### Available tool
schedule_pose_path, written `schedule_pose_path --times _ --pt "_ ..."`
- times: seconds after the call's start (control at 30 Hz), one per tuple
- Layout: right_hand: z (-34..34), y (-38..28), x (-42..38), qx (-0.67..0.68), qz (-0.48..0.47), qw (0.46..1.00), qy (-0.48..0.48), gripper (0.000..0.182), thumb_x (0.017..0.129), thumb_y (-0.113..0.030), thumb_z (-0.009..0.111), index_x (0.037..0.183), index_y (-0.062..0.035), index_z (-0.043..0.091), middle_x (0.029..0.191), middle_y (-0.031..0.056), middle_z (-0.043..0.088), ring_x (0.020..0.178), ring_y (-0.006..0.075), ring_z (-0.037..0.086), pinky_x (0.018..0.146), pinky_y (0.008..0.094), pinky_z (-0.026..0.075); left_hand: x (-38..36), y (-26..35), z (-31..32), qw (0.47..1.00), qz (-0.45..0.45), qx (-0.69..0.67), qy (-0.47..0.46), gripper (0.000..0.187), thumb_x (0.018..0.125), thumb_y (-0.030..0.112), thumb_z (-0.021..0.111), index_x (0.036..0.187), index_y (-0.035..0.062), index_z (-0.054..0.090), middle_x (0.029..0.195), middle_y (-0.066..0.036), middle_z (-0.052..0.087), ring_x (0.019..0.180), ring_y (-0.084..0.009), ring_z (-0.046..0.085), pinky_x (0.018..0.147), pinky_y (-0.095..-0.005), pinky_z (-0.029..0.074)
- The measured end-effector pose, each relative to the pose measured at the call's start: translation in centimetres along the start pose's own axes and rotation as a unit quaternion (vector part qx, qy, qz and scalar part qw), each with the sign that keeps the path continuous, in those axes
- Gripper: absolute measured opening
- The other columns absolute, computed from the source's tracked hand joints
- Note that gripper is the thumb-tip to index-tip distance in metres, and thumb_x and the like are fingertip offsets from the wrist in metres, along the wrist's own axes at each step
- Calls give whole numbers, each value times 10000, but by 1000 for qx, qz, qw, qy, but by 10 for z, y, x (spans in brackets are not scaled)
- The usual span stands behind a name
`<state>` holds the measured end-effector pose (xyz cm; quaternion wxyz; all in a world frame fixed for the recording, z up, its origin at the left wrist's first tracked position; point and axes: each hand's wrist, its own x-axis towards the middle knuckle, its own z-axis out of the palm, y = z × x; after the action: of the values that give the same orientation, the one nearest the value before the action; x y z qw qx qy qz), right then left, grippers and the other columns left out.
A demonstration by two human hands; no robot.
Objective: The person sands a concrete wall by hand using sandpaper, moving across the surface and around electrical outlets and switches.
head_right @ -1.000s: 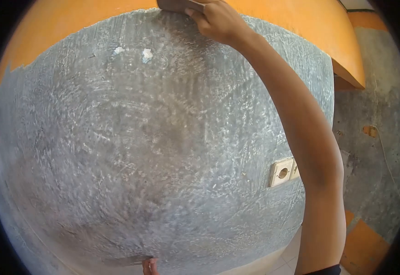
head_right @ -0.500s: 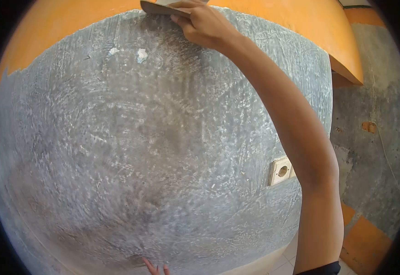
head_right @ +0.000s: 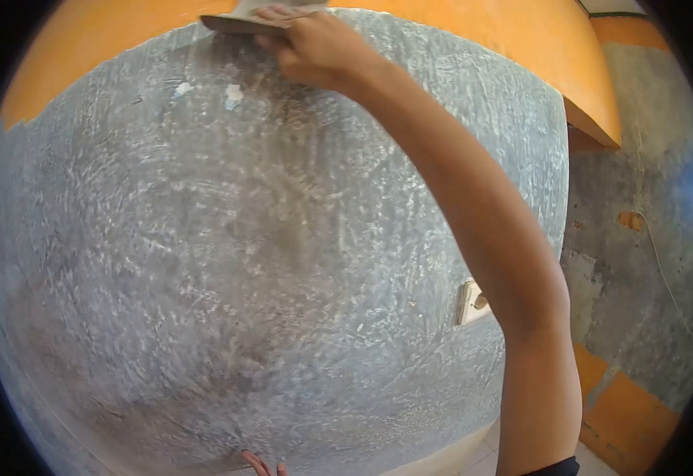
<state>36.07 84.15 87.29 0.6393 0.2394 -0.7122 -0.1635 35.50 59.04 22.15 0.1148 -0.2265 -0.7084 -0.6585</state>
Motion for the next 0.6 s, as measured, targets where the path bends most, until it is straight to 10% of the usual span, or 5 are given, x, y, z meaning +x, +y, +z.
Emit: schedule_pose_path --times 0.1,0.2,0.6 --pt "11 -40 -12 45 -35 988 -144 398 950 -159 493 1343 -145 557 1280 80 626 1154 267 607 1037 397 467 2 7 1 1000 -15 20 -5 767 1030 234 465 1552 150 -91 1617 -159 -43 1484 -338 60 1165 -403 131" --pt "30 -39 -41 32 -190 981 -29 378 943 -214 499 1282 -79 595 1276 104 619 1127 293 615 1016 396 479 4 14 3 999 -16 43 -3 768 1031 229 463 1550 151 -97 1619 -150 -50 1484 -329 65 1163 -407 137" --pt "-64 58 -115 -60 114 991 42 407 954 -244 536 1335 -101 548 1253 148 620 1118 384 583 960 433 473 -8 7 -16 994 -51 -79 53 806 1013 154 500 1550 156 -101 1595 -154 187 1439 -301 267 1129 -418 265"
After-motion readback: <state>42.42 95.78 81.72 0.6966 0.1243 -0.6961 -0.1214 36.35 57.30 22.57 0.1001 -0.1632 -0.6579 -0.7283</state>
